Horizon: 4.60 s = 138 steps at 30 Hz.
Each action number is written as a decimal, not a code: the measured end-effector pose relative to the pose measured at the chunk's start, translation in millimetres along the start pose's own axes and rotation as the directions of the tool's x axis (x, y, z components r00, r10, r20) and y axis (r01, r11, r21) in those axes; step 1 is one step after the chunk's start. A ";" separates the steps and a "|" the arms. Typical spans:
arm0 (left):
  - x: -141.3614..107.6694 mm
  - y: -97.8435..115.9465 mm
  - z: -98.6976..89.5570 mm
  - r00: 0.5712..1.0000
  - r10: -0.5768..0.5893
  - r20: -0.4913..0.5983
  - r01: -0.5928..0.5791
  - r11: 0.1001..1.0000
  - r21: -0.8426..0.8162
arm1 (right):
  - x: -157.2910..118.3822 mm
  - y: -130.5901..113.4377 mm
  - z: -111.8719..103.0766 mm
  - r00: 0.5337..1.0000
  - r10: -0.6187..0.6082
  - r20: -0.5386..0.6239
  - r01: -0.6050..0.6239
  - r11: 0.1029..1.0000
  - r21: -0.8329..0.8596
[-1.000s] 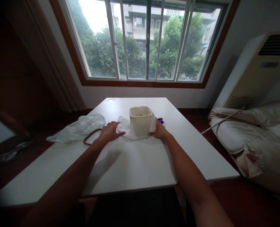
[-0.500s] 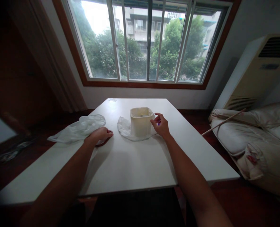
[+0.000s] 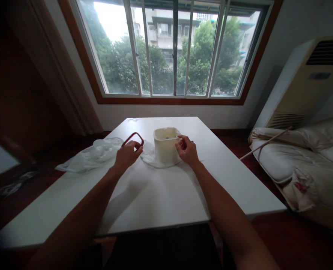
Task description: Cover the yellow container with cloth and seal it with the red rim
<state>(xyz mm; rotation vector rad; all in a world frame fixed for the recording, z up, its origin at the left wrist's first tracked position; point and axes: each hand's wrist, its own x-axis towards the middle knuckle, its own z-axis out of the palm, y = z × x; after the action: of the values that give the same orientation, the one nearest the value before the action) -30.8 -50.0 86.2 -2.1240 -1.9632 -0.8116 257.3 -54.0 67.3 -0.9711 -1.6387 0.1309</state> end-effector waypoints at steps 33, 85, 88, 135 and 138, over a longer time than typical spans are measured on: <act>-22.1 38.2 7.0 0.790 0.558 -0.253 -0.613 0.721 -0.324 | 7.3 -2.4 -7.9 0.989 -0.114 -0.092 0.100 0.985 -0.141; -16.6 39.4 24.7 0.836 0.482 -0.263 -0.549 0.734 -0.400 | 13.9 14.9 0.0 0.999 -0.001 0.037 -0.005 0.989 0.151; -16.0 40.0 22.9 0.831 0.482 -0.279 -0.556 0.740 -0.378 | 13.1 11.1 -1.8 0.999 -0.001 0.039 -0.005 0.989 0.149; -3.3 38.9 22.9 0.839 0.444 -0.315 -0.544 0.698 -0.466 | 18.3 6.1 -1.1 0.998 -0.032 -0.044 0.034 0.998 0.045; 19.4 40.7 17.7 0.864 0.384 -0.326 -0.502 0.708 -0.497 | 34.0 8.1 0.6 0.997 -0.032 -0.067 0.032 0.999 -0.008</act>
<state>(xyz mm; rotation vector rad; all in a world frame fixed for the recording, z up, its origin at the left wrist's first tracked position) 13.4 -30.7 90.7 -2.5360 -1.0856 -1.5696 261.5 -26.5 88.5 -0.9446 -1.5934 0.0696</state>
